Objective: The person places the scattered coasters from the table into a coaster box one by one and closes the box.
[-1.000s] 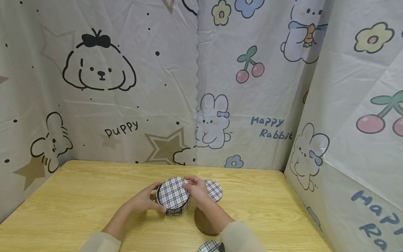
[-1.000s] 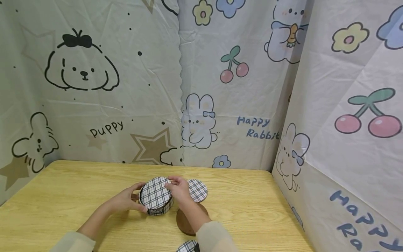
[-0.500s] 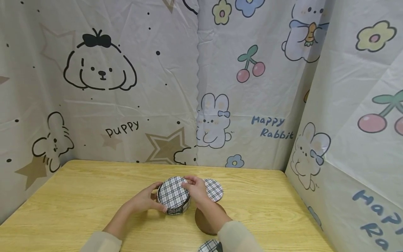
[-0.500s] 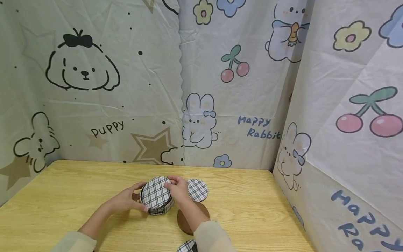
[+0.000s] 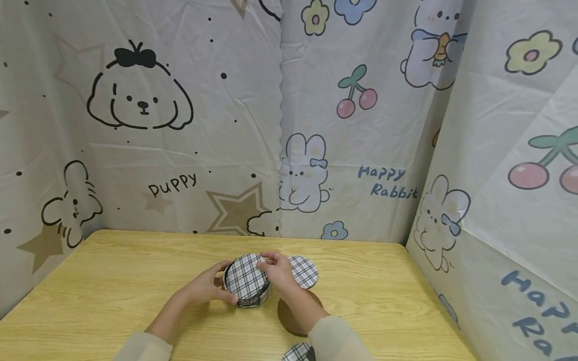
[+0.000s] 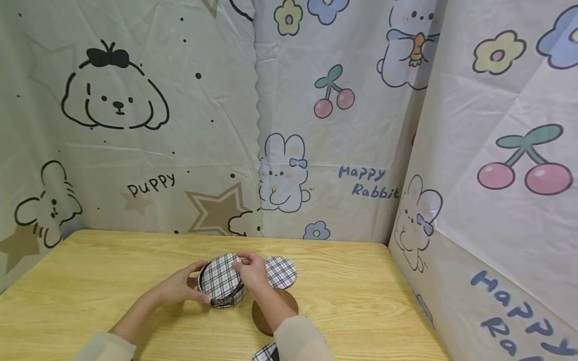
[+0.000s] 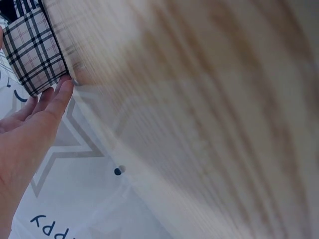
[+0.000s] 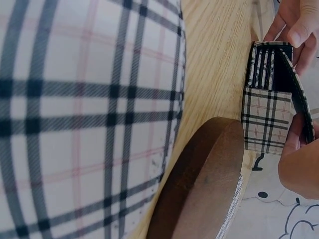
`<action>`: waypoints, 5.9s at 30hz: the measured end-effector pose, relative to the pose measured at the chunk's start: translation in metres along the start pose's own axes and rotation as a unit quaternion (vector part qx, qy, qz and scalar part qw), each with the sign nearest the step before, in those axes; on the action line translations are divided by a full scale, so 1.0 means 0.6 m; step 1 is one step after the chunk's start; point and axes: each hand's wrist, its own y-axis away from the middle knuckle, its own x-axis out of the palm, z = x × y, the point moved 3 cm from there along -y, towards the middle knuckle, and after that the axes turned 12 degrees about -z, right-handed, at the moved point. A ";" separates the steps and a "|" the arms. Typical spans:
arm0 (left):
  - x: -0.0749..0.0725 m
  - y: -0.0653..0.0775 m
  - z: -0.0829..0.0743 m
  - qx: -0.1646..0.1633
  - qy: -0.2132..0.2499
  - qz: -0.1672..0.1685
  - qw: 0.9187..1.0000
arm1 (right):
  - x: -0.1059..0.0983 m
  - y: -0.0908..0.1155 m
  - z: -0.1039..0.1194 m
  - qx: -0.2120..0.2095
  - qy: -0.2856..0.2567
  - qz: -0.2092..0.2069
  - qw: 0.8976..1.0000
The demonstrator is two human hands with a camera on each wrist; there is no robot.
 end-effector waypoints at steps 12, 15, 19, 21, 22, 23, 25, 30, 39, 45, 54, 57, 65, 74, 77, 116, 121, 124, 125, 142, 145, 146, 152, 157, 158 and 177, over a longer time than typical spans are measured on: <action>0.000 0.002 -0.001 0.003 0.002 0.002 1.000 | 0.000 -0.005 0.004 -0.014 0.041 0.019 0.999; 0.000 0.002 -0.001 0.004 0.003 0.003 1.000 | -0.001 -0.006 0.007 -0.020 0.048 0.021 0.998; 0.000 0.001 0.000 0.001 0.003 0.004 1.000 | -0.003 -0.006 0.009 -0.029 0.060 0.021 0.998; 0.000 0.001 0.000 -0.001 0.002 0.004 1.000 | -0.004 -0.007 0.009 -0.034 0.070 0.021 0.997; 0.000 0.001 0.000 -0.002 0.001 0.003 1.000 | -0.005 -0.007 0.009 -0.038 0.075 0.021 0.996; 0.000 0.001 0.000 -0.003 0.001 0.002 1.000 | -0.005 -0.007 0.008 -0.042 0.080 0.021 0.996; 0.000 0.001 0.000 -0.003 0.001 0.002 1.000 | -0.006 -0.008 0.007 -0.047 0.085 0.025 0.995; 0.001 0.002 0.002 -0.004 0.000 0.001 1.000 | -0.007 -0.012 -0.003 -0.053 0.099 0.032 0.993; 0.001 0.001 0.003 -0.007 0.007 0.004 1.000 | -0.014 -0.010 -0.007 -0.070 0.156 0.041 0.984; 0.000 0.000 0.003 -0.005 0.011 0.006 1.000 | -0.014 -0.011 -0.005 -0.106 0.202 0.039 0.973; 0.001 -0.001 0.006 0.006 0.012 0.013 1.000 | -0.013 -0.012 -0.010 -0.130 0.215 0.043 0.967; 0.002 0.000 0.006 0.003 0.015 0.012 1.000 | -0.018 -0.016 -0.010 -0.125 0.214 0.038 0.968; 0.000 0.000 0.005 0.004 0.015 0.005 1.000 | -0.050 -0.030 -0.007 -0.135 0.215 0.019 0.967; -0.001 0.000 0.002 0.015 0.020 0.011 1.000 | -0.105 -0.048 -0.011 -0.131 0.208 -0.019 0.969; -0.001 0.000 0.000 0.016 0.025 0.016 0.999 | -0.122 -0.053 -0.015 -0.113 0.211 -0.035 0.970; 0.000 0.000 0.002 0.007 0.023 0.012 1.000 | -0.188 -0.079 -0.071 -0.066 0.337 -0.098 0.934; 0.001 -0.001 0.004 0.007 0.025 0.015 1.000 | -0.184 -0.080 -0.071 -0.066 0.345 -0.095 0.931; 0.001 -0.001 0.004 0.007 0.026 0.017 0.999 | -0.185 -0.082 -0.074 -0.048 0.325 -0.096 0.940; 0.001 -0.001 0.004 0.008 0.027 0.018 0.999 | -0.186 -0.083 -0.075 -0.039 0.313 -0.097 0.944; 0.002 -0.001 0.003 0.014 0.037 0.019 0.999 | -0.204 -0.091 -0.080 0.066 0.088 -0.113 0.988; 0.002 -0.002 0.005 0.014 0.033 0.018 0.999 | -0.209 -0.092 -0.081 0.076 0.062 -0.107 0.989; 0.001 -0.002 0.005 0.013 0.031 0.016 0.999 | -0.210 -0.093 -0.081 0.079 0.054 -0.105 0.990; 0.002 -0.003 0.006 0.011 0.024 0.008 1.000 | -0.220 -0.095 -0.087 0.089 0.019 -0.105 0.990; 0.001 -0.001 0.005 0.014 0.020 0.011 1.000 | -0.227 -0.090 -0.082 0.091 0.011 -0.101 0.991; 0.001 -0.001 0.005 0.013 0.020 0.011 1.000 | -0.228 -0.089 -0.080 0.091 0.010 -0.101 0.991; 0.000 -0.003 0.007 0.010 0.030 0.011 0.999 | -0.236 -0.078 -0.073 0.089 -0.061 -0.108 0.988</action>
